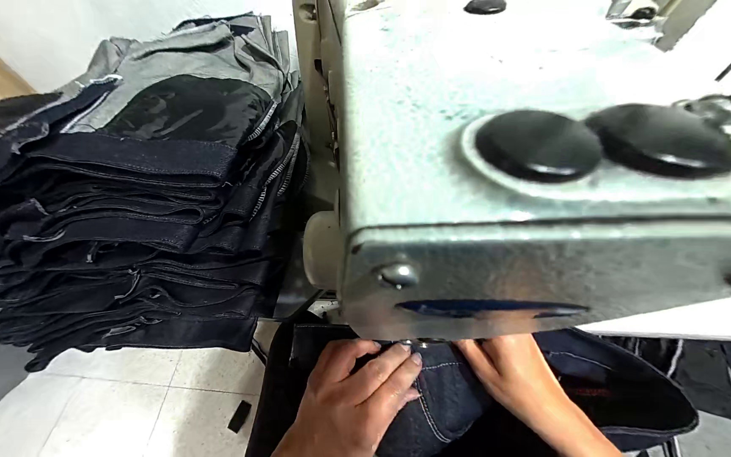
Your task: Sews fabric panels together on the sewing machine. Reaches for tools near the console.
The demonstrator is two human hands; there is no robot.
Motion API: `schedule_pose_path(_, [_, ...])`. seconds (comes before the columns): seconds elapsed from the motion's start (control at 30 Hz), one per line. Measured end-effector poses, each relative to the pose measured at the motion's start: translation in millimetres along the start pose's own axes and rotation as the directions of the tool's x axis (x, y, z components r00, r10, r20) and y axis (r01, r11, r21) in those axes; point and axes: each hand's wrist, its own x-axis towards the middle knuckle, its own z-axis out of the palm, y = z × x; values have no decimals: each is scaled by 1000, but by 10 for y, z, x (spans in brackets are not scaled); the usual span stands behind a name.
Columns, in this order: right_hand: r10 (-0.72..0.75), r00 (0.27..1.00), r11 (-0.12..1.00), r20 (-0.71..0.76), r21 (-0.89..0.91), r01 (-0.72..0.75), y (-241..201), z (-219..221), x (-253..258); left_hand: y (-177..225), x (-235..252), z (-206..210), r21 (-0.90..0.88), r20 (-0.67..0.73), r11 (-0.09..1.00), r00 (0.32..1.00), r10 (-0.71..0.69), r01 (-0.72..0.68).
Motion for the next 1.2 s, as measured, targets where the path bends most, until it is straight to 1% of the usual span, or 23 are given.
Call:
schedule_pose_path(0.13, [9,1000,1000,7,26,-9,-3,-5,-32,36,-16,-16,-26,8,999,1000,-29,29])
schedule_pose_path(0.3, [6,1000,1000,5,13,-6,4,-6,-32,28,-7,-23,-26,23,1000,1000,-16,16])
schedule_pose_path(0.4, [-1,999,1000,34,24,0,21,-31,-38,-54,2,-73,-105,71,994,997,5,3])
schedule_pose_path(0.47, [-9,999,1000,48,0,9,28,-58,-40,-132,0,-98,-215,79,976,997,4,13])
schedule_pose_path(0.53, [-13,998,1000,56,-25,15,35,-74,-47,-189,-6,-147,-346,61,935,997,-57,75])
schedule_pose_path(0.57, [-11,998,999,58,-38,13,47,-85,-53,-203,-11,-173,-375,43,919,992,-115,123])
schedule_pose_path(0.6, [-6,998,999,62,-45,9,63,-96,-64,-211,-18,-189,-367,24,912,982,-189,184])
schedule_pose_path(0.67, [9,997,999,73,-37,-6,70,-99,-87,-221,-18,-188,-292,1,902,943,-332,318])
schedule_pose_path(0.77, [13,997,999,71,-40,-10,68,-83,-103,-227,-22,-158,-232,83,851,881,-466,472])
schedule_pose_path(0.93, [0,998,998,64,-58,3,91,-78,-111,-165,47,-127,-197,241,828,844,-479,526])
schedule_pose_path(1.07, [22,997,995,69,-98,-15,70,-69,-125,-131,107,-141,-181,347,775,777,-525,605])
schedule_pose_path(1.13, [31,998,994,60,-110,-24,68,-56,-134,-126,114,-145,-192,378,746,749,-544,638])
schedule_pose_path(1.2, [40,997,994,66,-102,-33,82,-53,-150,-124,115,-133,-202,381,733,742,-552,649])
